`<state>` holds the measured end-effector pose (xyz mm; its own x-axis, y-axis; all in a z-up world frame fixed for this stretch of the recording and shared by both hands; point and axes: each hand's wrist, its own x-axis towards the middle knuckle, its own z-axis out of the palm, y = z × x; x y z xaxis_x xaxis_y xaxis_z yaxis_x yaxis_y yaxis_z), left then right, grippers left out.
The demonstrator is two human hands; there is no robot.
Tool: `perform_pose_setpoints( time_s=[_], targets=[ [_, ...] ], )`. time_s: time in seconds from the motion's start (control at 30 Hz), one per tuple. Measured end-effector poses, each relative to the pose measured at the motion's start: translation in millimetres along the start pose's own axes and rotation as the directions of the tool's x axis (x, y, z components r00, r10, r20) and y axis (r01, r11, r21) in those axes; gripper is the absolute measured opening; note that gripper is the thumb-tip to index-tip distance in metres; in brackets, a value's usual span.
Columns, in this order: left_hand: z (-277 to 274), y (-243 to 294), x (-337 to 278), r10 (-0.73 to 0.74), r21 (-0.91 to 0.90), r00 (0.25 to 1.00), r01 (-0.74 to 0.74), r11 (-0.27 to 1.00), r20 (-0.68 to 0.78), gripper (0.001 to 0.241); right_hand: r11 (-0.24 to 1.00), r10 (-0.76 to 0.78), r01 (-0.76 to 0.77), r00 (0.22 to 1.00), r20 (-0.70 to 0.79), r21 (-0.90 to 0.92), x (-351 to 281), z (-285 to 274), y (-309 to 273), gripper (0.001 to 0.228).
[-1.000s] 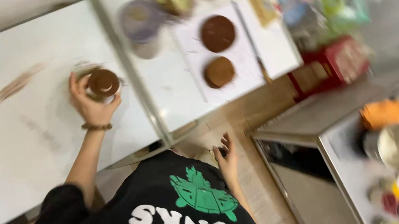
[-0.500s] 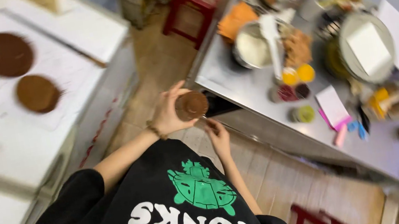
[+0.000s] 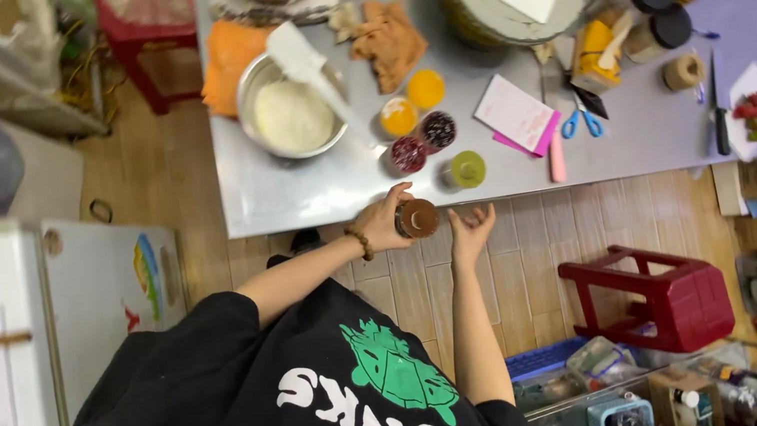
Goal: Preparing various components and ingredients for desserts in jars, including mixing powders and piping cream.
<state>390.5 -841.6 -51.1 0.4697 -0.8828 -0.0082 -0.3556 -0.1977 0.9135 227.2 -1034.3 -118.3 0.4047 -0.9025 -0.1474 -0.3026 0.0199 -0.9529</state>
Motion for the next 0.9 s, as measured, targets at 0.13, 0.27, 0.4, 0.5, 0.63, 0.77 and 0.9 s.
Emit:
perform_pose_setpoints(
  time_s=[0.13, 0.27, 0.4, 0.5, 0.63, 0.77, 0.9],
  targets=[
    [18.9, -26.1, 27.9, -0.060, 0.071, 0.998, 0.057, 0.996, 0.037, 0.103, 0.909, -0.214, 0.194, 0.977, -0.015, -0.370, 19.9, 10.4, -65.5, 0.124],
    [27.4, -32.8, 33.3, 0.138, 0.106, 0.988, -0.131, 0.986, -0.062, 0.101, 0.856, -0.298, 0.292, 0.953, 0.053, -0.427, 35.1, 19.8, -91.1, 0.140],
    [32.2, -19.3, 40.2, -0.016, 0.079, 0.995, 0.024, 0.997, -0.095, 0.100, 0.868, -0.310, 0.349, 0.936, 0.165, -0.352, 56.2, 13.9, -83.7, 0.143],
    [29.2, -6.2, 49.4, -0.125, 0.061, 0.984, 0.133, 0.989, -0.127, 0.098, 0.885, -0.299, 0.359, 0.927, 0.228, -0.297, 80.6, 16.1, -81.3, 0.143],
    [49.5, -6.4, 44.0, -0.154, 0.076, 0.950, 0.181, 0.981, -0.273, 0.091, 0.914, -0.275, 0.340, 0.921, 0.277, -0.222, 105.0, 9.7, -80.0, 0.143],
    [60.9, -14.2, 45.9, -0.110, 0.158, 0.896, 0.195, 0.968, -0.431, 0.095, 0.902, -0.298, 0.382, 0.887, 0.353, -0.200, 129.5, 3.3, -81.3, 0.143],
    [59.4, -6.7, 46.5, -0.139, 0.112, 0.776, 0.261, 0.959, -0.616, 0.094, 0.886, -0.313, 0.426, 0.841, 0.442, -0.184, 133.5, -8.4, -85.6, 0.141]
  ],
)
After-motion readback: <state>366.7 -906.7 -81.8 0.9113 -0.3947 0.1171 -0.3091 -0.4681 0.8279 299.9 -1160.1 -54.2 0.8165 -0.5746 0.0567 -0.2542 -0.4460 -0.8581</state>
